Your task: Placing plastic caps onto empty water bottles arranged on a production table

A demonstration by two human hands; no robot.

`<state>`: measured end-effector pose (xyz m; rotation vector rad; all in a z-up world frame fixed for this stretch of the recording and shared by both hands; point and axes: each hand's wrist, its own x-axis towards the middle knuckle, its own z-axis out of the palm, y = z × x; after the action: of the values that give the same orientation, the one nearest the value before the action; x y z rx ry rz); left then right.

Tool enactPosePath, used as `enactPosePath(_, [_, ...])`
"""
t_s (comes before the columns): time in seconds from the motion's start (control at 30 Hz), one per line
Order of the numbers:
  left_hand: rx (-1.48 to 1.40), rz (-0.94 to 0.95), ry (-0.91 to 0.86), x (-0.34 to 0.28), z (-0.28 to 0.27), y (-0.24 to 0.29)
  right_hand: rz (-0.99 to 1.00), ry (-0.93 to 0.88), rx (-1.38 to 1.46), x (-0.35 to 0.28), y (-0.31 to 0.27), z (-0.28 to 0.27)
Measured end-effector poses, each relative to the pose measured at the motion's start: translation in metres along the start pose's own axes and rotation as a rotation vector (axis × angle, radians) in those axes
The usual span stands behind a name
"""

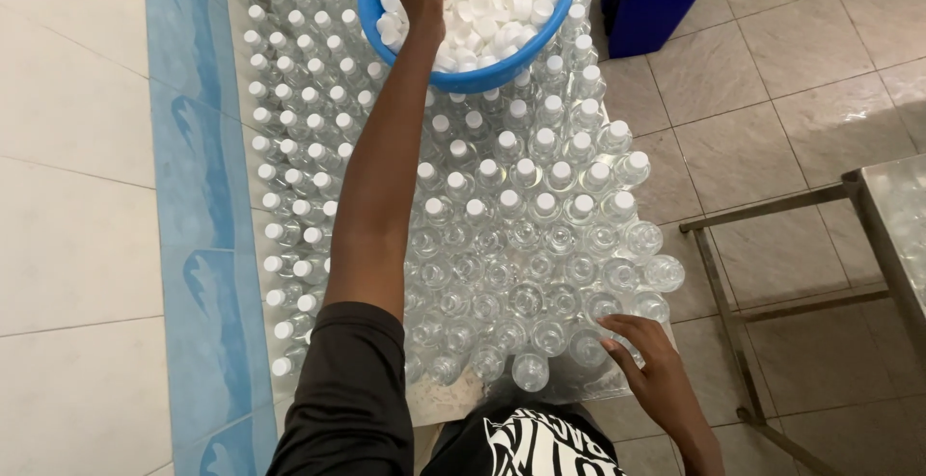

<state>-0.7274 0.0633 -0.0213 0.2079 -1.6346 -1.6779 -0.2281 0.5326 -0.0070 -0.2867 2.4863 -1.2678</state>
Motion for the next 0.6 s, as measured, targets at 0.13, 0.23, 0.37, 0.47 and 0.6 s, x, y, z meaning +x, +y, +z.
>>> enactPosePath(0.13, [-0.755, -0.54, 0.019, 0.003, -0.029, 0.024, -0.115, -0.003, -0.024, 0.004, -0.002, 0.008])
enactPosePath(0.23, [-0.969, -0.703, 0.051, -0.043, -0.055, 0.09, -0.202, 0.017, -0.014, 0.011, -0.029, 0.012])
enactPosePath(0.37, [-1.004, -0.69, -0.103, -0.168, -0.11, 0.187, -0.212, 0.012, 0.035, 0.03, -0.091, 0.016])
enactPosePath(0.47, [-0.845, -0.851, -0.139, -0.27, -0.152, 0.255, -0.366, 0.205, 0.147, 0.047, -0.137, 0.029])
enactPosePath(0.6, [-0.853, -1.176, -0.201, -0.386, -0.219, 0.265, -0.382, 0.131, 0.328, 0.064, -0.18, 0.065])
